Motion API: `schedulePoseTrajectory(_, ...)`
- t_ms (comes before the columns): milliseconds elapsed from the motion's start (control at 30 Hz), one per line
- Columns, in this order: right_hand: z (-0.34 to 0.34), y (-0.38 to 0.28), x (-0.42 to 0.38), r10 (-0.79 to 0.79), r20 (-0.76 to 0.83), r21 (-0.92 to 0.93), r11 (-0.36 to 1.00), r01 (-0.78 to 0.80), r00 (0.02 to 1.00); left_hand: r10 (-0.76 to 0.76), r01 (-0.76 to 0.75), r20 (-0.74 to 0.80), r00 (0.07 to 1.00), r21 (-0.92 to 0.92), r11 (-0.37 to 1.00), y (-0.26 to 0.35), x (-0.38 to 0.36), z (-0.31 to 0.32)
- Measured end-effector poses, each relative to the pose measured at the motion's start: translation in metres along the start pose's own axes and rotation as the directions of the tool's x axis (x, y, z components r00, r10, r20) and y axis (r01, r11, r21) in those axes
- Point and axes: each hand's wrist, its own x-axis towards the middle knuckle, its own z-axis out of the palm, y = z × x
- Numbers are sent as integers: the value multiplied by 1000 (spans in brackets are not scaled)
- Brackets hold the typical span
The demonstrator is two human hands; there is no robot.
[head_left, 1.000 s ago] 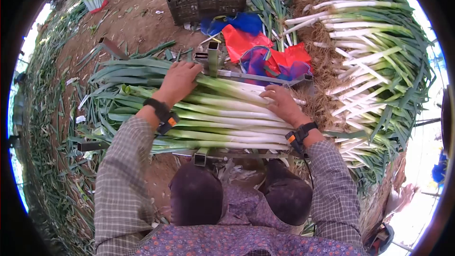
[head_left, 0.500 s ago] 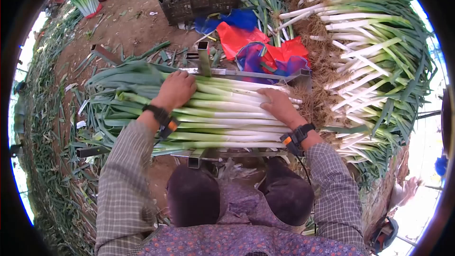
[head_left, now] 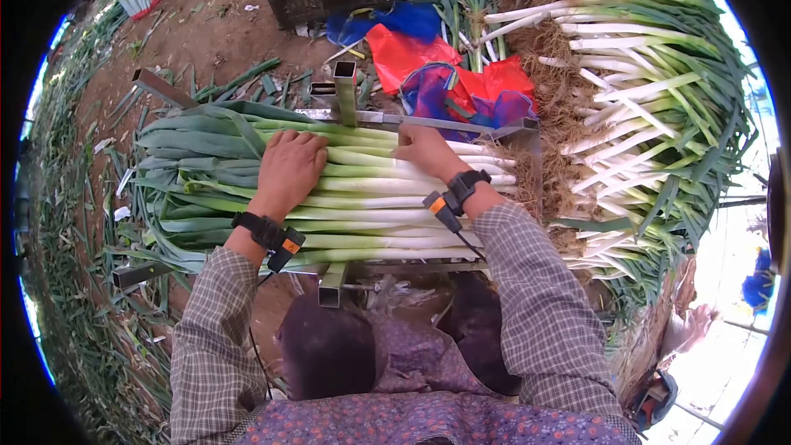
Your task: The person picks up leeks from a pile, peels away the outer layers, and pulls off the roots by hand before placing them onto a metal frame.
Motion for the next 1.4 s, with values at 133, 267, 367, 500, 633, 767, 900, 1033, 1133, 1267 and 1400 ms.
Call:
schedulePoseTrajectory(133,-26,40,-22,37,24,18,999,-38,999,-13,13,0,1000,-30,999,-2,0,-2)
schedulePoseTrajectory(267,-67,57,-50,157,-54,-190,968,-165,986,-26,24,-48,998,-48,999,-2,4,3)
schedulePoseTrajectory(367,-56,38,-43,156,-5,-233,960,-152,988,-23,21,-49,999,-45,999,-3,5,5)
schedulePoseTrajectory(500,15,8,1,107,-80,-190,974,-120,991,50,-52,-38,998,-37,998,-11,2,8)
schedulePoseTrajectory(633,-14,-4,-27,111,-76,-361,923,-131,991,-12,9,67,998,49,999,-13,7,16)
schedulePoseTrajectory(767,-119,0,-147,-90,-290,184,972,148,953,-9,1,99,995,81,997,-15,8,17)
schedulePoseTrajectory(900,-189,60,-328,627,-667,639,759,-126,403,-24,13,106,994,100,995,-13,8,15)
schedulePoseTrajectory(1033,-155,212,-452,805,-587,796,593,118,-84,12,-29,121,993,144,989,-23,12,21)
schedulePoseTrajectory(1133,-142,249,-448,825,-550,805,565,181,-132,31,-48,123,992,135,990,-29,13,23)
schedulePoseTrajectory(1267,-163,257,-390,771,-613,772,631,82,-172,10,-24,128,992,112,993,-32,14,25)
schedulePoseTrajectory(1400,-196,281,-347,565,-812,511,569,-644,-145,17,-31,134,991,104,994,-38,17,27)
